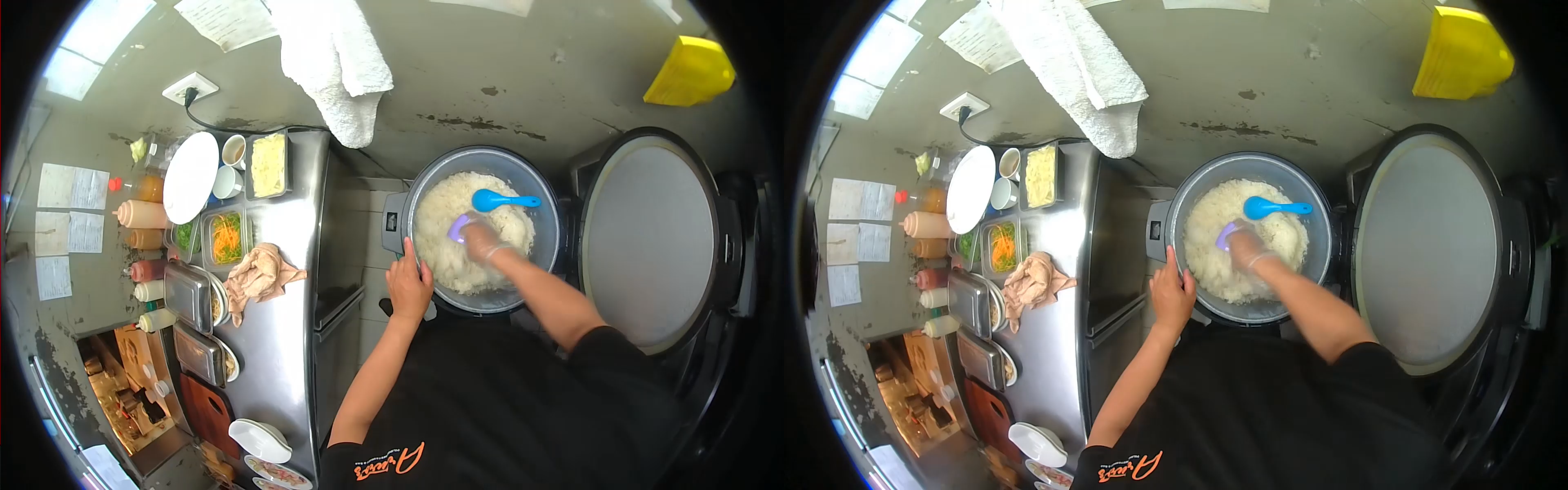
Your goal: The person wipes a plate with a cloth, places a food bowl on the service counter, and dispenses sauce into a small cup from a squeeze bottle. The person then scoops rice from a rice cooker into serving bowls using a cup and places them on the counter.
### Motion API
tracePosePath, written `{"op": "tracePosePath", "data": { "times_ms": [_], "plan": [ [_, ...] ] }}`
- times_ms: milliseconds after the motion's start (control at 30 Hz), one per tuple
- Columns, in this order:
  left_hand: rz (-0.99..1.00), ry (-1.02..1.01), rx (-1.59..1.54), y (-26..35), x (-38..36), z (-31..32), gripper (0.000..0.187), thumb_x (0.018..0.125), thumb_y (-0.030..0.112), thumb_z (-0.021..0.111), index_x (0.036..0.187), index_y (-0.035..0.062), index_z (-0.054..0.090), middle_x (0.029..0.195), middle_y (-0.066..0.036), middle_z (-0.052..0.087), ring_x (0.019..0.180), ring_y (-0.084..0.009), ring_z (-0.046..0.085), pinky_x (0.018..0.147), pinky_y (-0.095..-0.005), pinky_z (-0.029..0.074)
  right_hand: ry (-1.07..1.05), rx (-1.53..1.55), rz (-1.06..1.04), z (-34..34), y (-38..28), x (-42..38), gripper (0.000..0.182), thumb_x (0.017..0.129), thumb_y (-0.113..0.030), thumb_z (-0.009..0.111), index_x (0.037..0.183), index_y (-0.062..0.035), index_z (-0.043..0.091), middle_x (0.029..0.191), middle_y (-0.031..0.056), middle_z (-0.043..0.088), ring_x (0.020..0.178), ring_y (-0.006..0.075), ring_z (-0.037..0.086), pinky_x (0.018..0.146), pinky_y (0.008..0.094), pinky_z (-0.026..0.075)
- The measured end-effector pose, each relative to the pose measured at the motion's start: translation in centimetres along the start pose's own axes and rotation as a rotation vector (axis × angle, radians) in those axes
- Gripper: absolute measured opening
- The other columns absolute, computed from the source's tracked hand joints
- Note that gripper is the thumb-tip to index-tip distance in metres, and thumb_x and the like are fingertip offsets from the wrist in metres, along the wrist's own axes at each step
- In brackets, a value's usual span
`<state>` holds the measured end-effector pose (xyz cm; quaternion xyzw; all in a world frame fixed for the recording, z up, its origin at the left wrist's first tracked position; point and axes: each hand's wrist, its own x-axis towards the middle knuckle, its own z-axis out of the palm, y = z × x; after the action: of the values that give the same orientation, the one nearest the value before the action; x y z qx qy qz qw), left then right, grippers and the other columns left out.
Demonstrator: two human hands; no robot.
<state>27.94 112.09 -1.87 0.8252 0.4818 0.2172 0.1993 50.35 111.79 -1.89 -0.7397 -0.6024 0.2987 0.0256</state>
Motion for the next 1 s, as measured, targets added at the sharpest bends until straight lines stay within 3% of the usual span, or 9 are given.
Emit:
{"op": "tracePosePath", "data": {
  "times_ms": [33, 167, 233, 300, 467, 533, 733, 867, 1000],
  "plan": [
    [-0.001, -0.007, -0.009, 0.0, 0.1, -0.1, 0.065, 0.082, 0.012, 0.064, 0.142, -0.0013, 0.040, 0.076, -0.004, 0.055, 0.075, -0.0243, 0.053, 0.069, -0.0394, 0.039, -0.262, -0.255, -0.133, -3.2, -0.7, -0.3, 0.038, 0.084, -0.007, 0.054, 0.120, -0.0004, 0.060, 0.127, 0.0233, 0.056, 0.125, 0.0329, 0.048, 0.109, 0.0362, 0.036],
    [-0.012, 0.000, -0.033, 0.1, 0.0, -0.1, 0.067, 0.082, 0.012, 0.065, 0.143, 0.0009, 0.040, 0.076, -0.004, 0.055, 0.076, -0.0247, 0.053, 0.070, -0.0403, 0.039, 0.330, 0.840, 0.312, -1.8, 4.1, 5.8, 0.028, 0.084, -0.009, 0.055, 0.110, -0.0043, 0.064, 0.122, 0.0232, 0.058, 0.115, 0.0358, 0.055, 0.102, 0.0389, 0.042],
    [-0.068, -0.057, -0.036, 0.7, 0.3, -0.8, 0.067, 0.081, 0.012, 0.065, 0.144, 0.0028, 0.040, 0.076, -0.004, 0.055, 0.076, -0.0251, 0.053, 0.070, -0.0411, 0.039, 0.522, 0.545, -0.004, 5.2, 3.9, 8.4, 0.020, 0.082, -0.003, 0.052, 0.096, 0.0000, 0.066, 0.106, 0.0224, 0.061, 0.105, 0.0374, 0.057, 0.093, 0.0413, 0.045],
    [-0.107, -0.120, -0.045, 0.8, -0.5, -1.7, 0.067, 0.081, 0.011, 0.065, 0.143, 0.0040, 0.041, 0.078, -0.005, 0.055, 0.077, -0.0259, 0.053, 0.071, -0.0416, 0.039, 0.204, -0.082, -0.405, 7.9, 2.6, 8.1, 0.020, 0.083, -0.007, 0.054, 0.098, -0.0021, 0.067, 0.113, 0.0241, 0.059, 0.105, 0.0369, 0.058, 0.093, 0.0425, 0.046],
    [-0.078, -0.003, -0.097, 2.9, 1.6, -3.8, 0.056, 0.080, 0.010, 0.066, 0.134, 0.0027, 0.050, 0.086, -0.011, 0.057, 0.085, -0.0306, 0.054, 0.074, -0.0436, 0.040, 0.331, 0.380, 0.104, -3.5, -0.4, -0.2, 0.016, 0.078, -0.003, 0.058, 0.091, -0.0005, 0.068, 0.110, 0.0229, 0.061, 0.109, 0.0382, 0.056, 0.095, 0.0425, 0.045],
    [0.060, -0.003, -0.242, 4.6, 4.0, -2.9, 0.051, 0.080, 0.008, 0.066, 0.129, 0.0018, 0.053, 0.094, -0.014, 0.059, 0.092, -0.0331, 0.055, 0.078, -0.0451, 0.042, 0.290, 0.015, 0.225, -4.5, 4.6, -2.6, 0.018, 0.079, -0.003, 0.056, 0.092, 0.0003, 0.068, 0.106, 0.0224, 0.061, 0.105, 0.0389, 0.057, 0.092, 0.0435, 0.046],
    [0.134, -0.359, -0.327, 9.4, 11.9, 11.4, 0.045, 0.081, 0.007, 0.063, 0.125, 0.0052, 0.056, 0.116, -0.018, 0.060, 0.106, -0.0377, 0.055, 0.090, -0.0460, 0.045, 0.344, -0.191, 0.525, 7.1, 11.2, -7.7, 0.026, 0.080, -0.007, 0.056, 0.102, 0.0007, 0.068, 0.113, 0.0289, 0.059, 0.109, 0.0415, 0.055, 0.096, 0.0435, 0.043],
    [0.134, -0.534, -0.224, 10.4, 13.1, 17.1, 0.034, 0.082, 0.008, 0.062, 0.117, 0.0062, 0.060, 0.115, -0.019, 0.059, 0.106, -0.0398, 0.055, 0.091, -0.0465, 0.045, 0.048, -0.370, 0.545, 5.8, 7.2, -6.9, 0.027, 0.080, -0.014, 0.057, 0.098, 0.0041, 0.068, 0.108, 0.0231, 0.064, 0.115, 0.0389, 0.050, 0.104, 0.0419, 0.035],
    [0.233, -0.439, -0.365, 9.2, 14.2, 16.7, 0.024, 0.083, 0.008, 0.062, 0.107, 0.0037, 0.061, 0.105, -0.019, 0.059, 0.099, -0.0403, 0.057, 0.085, -0.0461, 0.047, 0.033, 0.127, 0.656, 4.0, 7.6, -5.1, 0.035, 0.080, -0.018, 0.059, 0.104, 0.0062, 0.066, 0.116, 0.0276, 0.060, 0.119, 0.0396, 0.050, 0.107, 0.0443, 0.032]
  ]
}}
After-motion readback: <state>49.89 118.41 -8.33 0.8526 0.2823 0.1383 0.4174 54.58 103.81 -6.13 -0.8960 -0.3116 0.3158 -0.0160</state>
